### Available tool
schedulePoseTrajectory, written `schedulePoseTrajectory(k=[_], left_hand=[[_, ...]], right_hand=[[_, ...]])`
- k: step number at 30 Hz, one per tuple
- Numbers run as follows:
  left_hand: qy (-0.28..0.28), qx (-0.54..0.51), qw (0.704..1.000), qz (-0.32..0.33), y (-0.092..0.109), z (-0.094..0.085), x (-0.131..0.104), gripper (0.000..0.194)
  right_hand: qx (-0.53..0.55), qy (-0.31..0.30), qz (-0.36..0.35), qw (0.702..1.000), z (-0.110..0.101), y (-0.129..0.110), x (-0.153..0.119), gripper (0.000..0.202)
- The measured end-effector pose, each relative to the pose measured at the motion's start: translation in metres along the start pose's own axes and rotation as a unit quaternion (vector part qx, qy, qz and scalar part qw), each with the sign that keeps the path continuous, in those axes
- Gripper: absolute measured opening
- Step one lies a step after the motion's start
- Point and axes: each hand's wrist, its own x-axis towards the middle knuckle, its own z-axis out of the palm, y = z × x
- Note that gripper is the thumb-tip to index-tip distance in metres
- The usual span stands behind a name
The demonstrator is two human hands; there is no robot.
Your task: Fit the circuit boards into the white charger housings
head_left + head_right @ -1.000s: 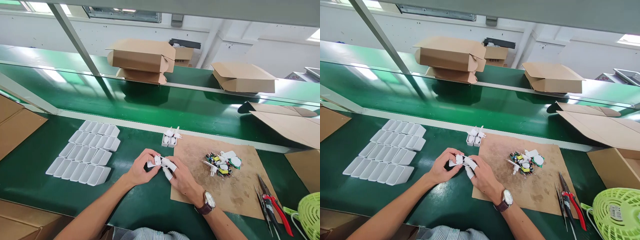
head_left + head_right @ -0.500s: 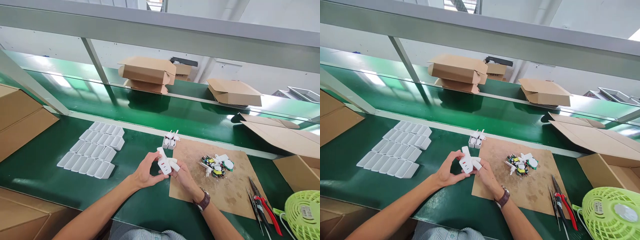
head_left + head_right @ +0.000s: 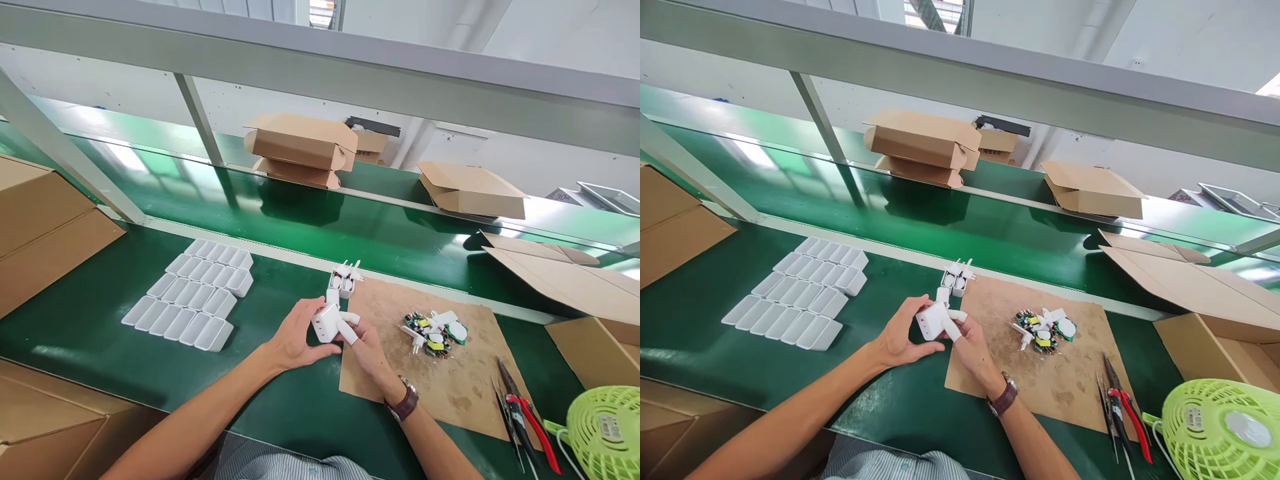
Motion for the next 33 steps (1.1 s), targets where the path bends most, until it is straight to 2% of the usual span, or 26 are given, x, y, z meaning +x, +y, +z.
schedulePoseTrajectory(k=[3, 6, 9, 11, 14, 17, 20, 22, 25, 26, 28, 31, 33], left_hand=[[0.011, 0.044, 0.998, -0.036, -0.005, 0.001, -0.002, 0.075], [0.043, 0.042, 0.988, -0.140, -0.014, -0.001, -0.001, 0.070], [0.079, -0.004, 0.961, -0.265, -0.030, 0.000, 0.008, 0.067], [0.080, -0.042, 0.944, -0.318, -0.042, 0.003, 0.017, 0.068], [0.059, -0.094, 0.927, -0.359, -0.057, 0.014, 0.030, 0.070], [0.028, -0.134, 0.913, -0.383, -0.064, 0.029, 0.038, 0.072], [0.007, -0.162, 0.907, -0.390, -0.059, 0.037, 0.040, 0.072], [0.002, -0.150, 0.910, -0.387, -0.050, 0.032, 0.039, 0.074], [-0.002, -0.072, 0.935, -0.347, -0.027, 0.001, 0.038, 0.073], [0.003, -0.031, 0.945, -0.327, -0.018, -0.016, 0.039, 0.071], [0.049, 0.069, 0.955, -0.285, -0.002, -0.058, 0.040, 0.066], [0.166, 0.234, 0.933, -0.216, 0.016, -0.122, 0.037, 0.051], [0.193, 0.334, 0.903, -0.187, 0.022, -0.156, 0.025, 0.033]], right_hand=[[-0.054, 0.037, -0.092, 0.994, -0.004, -0.001, 0.000, 0.037], [-0.108, 0.072, -0.159, 0.979, -0.016, -0.003, 0.005, 0.032], [-0.158, 0.161, -0.179, 0.958, -0.033, 0.002, 0.020, 0.037], [-0.173, 0.183, -0.162, 0.954, -0.043, 0.008, 0.031, 0.047], [-0.176, 0.147, -0.137, 0.964, -0.051, 0.016, 0.040, 0.059], [-0.183, 0.101, -0.141, 0.968, -0.051, 0.018, 0.039, 0.062], [-0.197, 0.082, -0.132, 0.968, -0.051, 0.016, 0.034, 0.062], [-0.199, 0.080, -0.128, 0.968, -0.052, 0.016, 0.033, 0.060], [-0.193, 0.093, -0.136, 0.967, -0.054, 0.019, 0.034, 0.055], [-0.193, 0.099, -0.139, 0.966, -0.055, 0.021, 0.034, 0.053], [-0.198, 0.110, -0.137, 0.965, -0.056, 0.024, 0.035, 0.050], [-0.203, 0.111, -0.139, 0.963, -0.058, 0.028, 0.035, 0.049], [-0.203, 0.106, -0.144, 0.963, -0.059, 0.030, 0.035, 0.048]])
